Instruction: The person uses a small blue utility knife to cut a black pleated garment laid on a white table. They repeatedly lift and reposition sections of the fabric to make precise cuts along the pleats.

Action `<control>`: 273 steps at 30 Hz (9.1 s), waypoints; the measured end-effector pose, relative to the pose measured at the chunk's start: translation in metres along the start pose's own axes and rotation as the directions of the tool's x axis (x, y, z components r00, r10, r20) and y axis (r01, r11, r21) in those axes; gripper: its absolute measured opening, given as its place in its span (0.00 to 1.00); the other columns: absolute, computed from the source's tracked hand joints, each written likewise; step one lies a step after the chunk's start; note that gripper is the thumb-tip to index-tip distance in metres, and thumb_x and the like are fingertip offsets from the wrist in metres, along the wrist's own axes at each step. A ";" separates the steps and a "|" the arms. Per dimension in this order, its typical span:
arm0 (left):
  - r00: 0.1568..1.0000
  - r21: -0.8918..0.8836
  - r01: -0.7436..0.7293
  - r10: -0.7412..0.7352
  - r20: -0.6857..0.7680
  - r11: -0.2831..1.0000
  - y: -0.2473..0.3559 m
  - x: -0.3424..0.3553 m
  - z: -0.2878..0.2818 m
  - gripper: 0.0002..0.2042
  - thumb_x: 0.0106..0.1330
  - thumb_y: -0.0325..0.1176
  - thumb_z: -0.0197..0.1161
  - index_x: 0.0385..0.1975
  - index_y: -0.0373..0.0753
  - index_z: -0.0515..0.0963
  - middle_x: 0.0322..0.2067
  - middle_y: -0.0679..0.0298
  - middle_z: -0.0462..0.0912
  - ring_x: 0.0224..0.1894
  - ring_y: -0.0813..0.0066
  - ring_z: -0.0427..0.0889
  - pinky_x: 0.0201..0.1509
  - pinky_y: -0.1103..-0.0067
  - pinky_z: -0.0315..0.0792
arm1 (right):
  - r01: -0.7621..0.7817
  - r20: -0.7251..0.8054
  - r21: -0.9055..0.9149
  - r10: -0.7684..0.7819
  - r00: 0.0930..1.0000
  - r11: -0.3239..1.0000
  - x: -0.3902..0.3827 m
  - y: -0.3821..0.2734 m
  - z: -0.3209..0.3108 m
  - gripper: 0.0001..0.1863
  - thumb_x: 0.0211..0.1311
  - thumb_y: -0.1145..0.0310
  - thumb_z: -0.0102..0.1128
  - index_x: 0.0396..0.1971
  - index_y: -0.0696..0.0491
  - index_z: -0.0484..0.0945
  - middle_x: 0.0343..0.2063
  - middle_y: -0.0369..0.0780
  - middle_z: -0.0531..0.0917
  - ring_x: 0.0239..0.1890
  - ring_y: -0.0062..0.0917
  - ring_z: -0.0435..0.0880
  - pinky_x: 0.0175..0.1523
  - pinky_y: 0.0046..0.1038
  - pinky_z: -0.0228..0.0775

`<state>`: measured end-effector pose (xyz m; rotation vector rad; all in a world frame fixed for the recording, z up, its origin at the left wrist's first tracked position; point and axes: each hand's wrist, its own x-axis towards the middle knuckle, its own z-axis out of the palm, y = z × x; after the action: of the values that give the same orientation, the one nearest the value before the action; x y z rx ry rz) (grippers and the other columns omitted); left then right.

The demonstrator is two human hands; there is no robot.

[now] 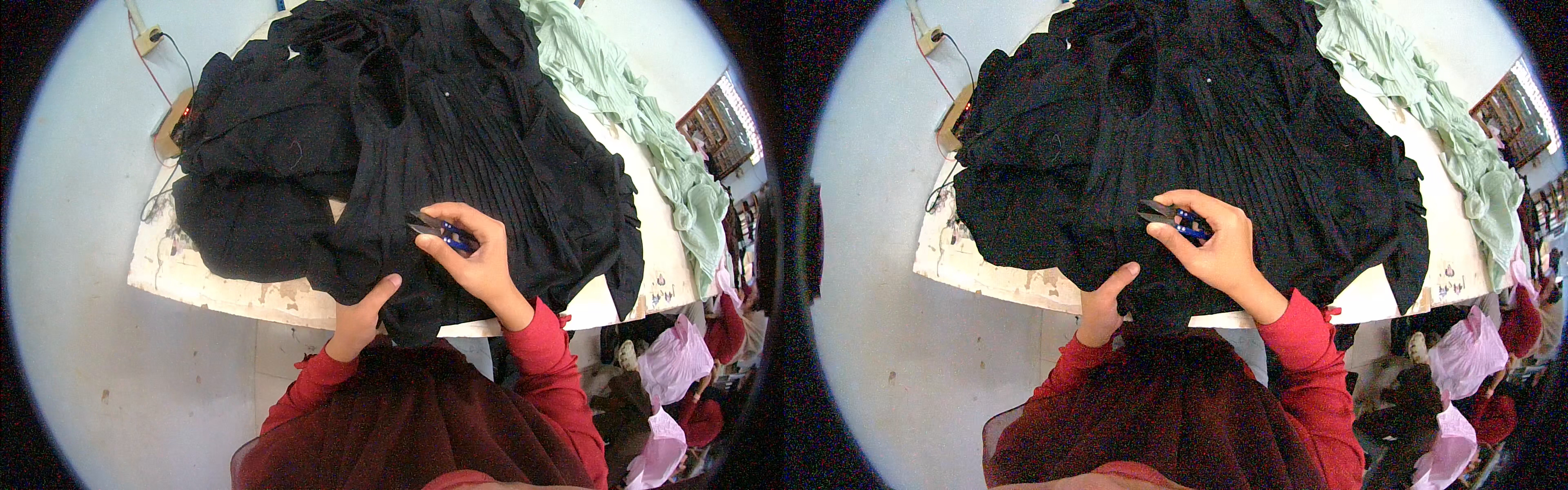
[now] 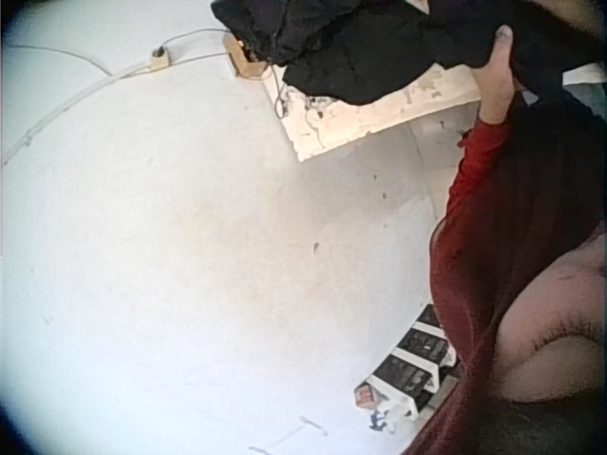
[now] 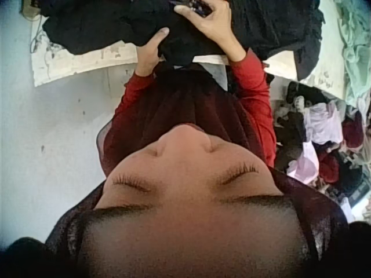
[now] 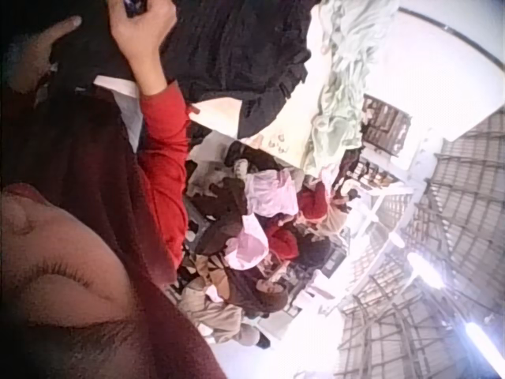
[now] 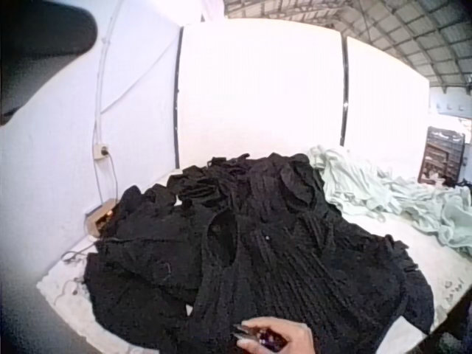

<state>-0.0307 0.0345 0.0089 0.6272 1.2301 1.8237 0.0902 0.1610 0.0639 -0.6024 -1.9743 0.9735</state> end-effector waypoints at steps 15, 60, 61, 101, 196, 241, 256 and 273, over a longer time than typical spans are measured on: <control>0.969 -0.484 0.240 -0.179 0.169 0.841 0.007 0.013 -0.001 0.22 0.75 0.44 0.41 0.58 0.34 0.65 0.54 0.57 0.74 0.56 0.65 0.75 0.60 0.69 0.69 | -0.144 0.138 0.524 0.084 0.987 0.840 -0.015 0.009 0.033 0.19 0.50 0.83 0.68 0.44 0.57 0.77 0.33 0.33 0.79 0.37 0.13 0.77 0.42 0.15 0.69; 0.944 -0.550 0.307 -0.175 0.280 0.777 0.006 0.005 -0.001 0.22 0.73 0.44 0.45 0.59 0.34 0.65 0.55 0.57 0.73 0.56 0.65 0.74 0.61 0.69 0.69 | 0.174 0.222 -0.076 -0.153 0.963 0.982 0.027 -0.025 0.000 0.12 0.49 0.69 0.71 0.34 0.54 0.83 0.28 0.36 0.85 0.29 0.18 0.83 0.32 0.22 0.69; 0.949 -0.568 0.302 -0.183 0.258 0.765 0.004 0.004 0.000 0.20 0.73 0.40 0.48 0.58 0.33 0.66 0.55 0.57 0.73 0.56 0.66 0.74 0.61 0.71 0.69 | 0.016 0.192 0.040 -0.023 0.981 0.999 0.023 -0.024 0.000 0.12 0.50 0.69 0.70 0.36 0.55 0.82 0.30 0.35 0.85 0.31 0.16 0.83 0.33 0.21 0.69; 0.989 -0.378 0.139 -0.110 0.098 0.915 0.000 -0.014 0.010 0.19 0.67 0.30 0.55 0.57 0.35 0.67 0.53 0.57 0.75 0.53 0.64 0.77 0.58 0.69 0.71 | 0.094 0.019 -0.100 -0.093 0.995 0.991 -0.027 -0.029 -0.004 0.16 0.46 0.71 0.71 0.37 0.57 0.82 0.30 0.42 0.85 0.29 0.25 0.85 0.34 0.22 0.72; 0.849 -0.719 0.438 0.014 0.528 0.540 -0.016 -0.013 -0.003 0.30 0.71 0.51 0.44 0.62 0.31 0.58 0.59 0.52 0.67 0.61 0.58 0.69 0.66 0.64 0.63 | 0.284 0.167 -0.007 -0.279 0.946 0.959 -0.002 -0.019 0.017 0.23 0.36 0.83 0.61 0.37 0.49 0.84 0.32 0.36 0.79 0.31 0.27 0.82 0.35 0.25 0.74; 0.871 -0.673 0.407 -0.040 0.489 0.618 -0.027 -0.013 -0.011 0.30 0.70 0.50 0.45 0.64 0.33 0.57 0.61 0.53 0.66 0.61 0.57 0.69 0.67 0.63 0.62 | 0.252 0.116 -0.214 -0.232 0.966 0.944 -0.010 -0.031 -0.011 0.13 0.45 0.71 0.72 0.32 0.58 0.82 0.30 0.43 0.86 0.29 0.29 0.86 0.36 0.24 0.75; 0.869 -0.656 0.383 -0.013 0.495 0.650 -0.028 -0.014 -0.010 0.28 0.71 0.47 0.44 0.64 0.34 0.57 0.61 0.53 0.66 0.61 0.58 0.68 0.67 0.64 0.62 | 0.192 0.242 -0.342 -0.112 0.964 0.920 0.007 -0.055 -0.021 0.09 0.51 0.61 0.68 0.30 0.49 0.82 0.24 0.38 0.84 0.24 0.31 0.84 0.27 0.28 0.73; 0.949 -0.542 0.196 -0.019 0.315 0.817 -0.029 -0.014 -0.022 0.30 0.70 0.51 0.46 0.64 0.33 0.58 0.61 0.56 0.66 0.61 0.58 0.68 0.67 0.65 0.61 | -0.108 -0.076 -0.258 0.091 0.993 0.960 0.046 0.019 -0.017 0.31 0.48 0.50 0.70 0.50 0.51 0.76 0.46 0.44 0.79 0.49 0.38 0.79 0.51 0.35 0.72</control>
<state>-0.0298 0.0161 -0.0254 0.4498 0.4624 1.7955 0.0811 0.2108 0.0761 -0.8772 -2.0476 0.7463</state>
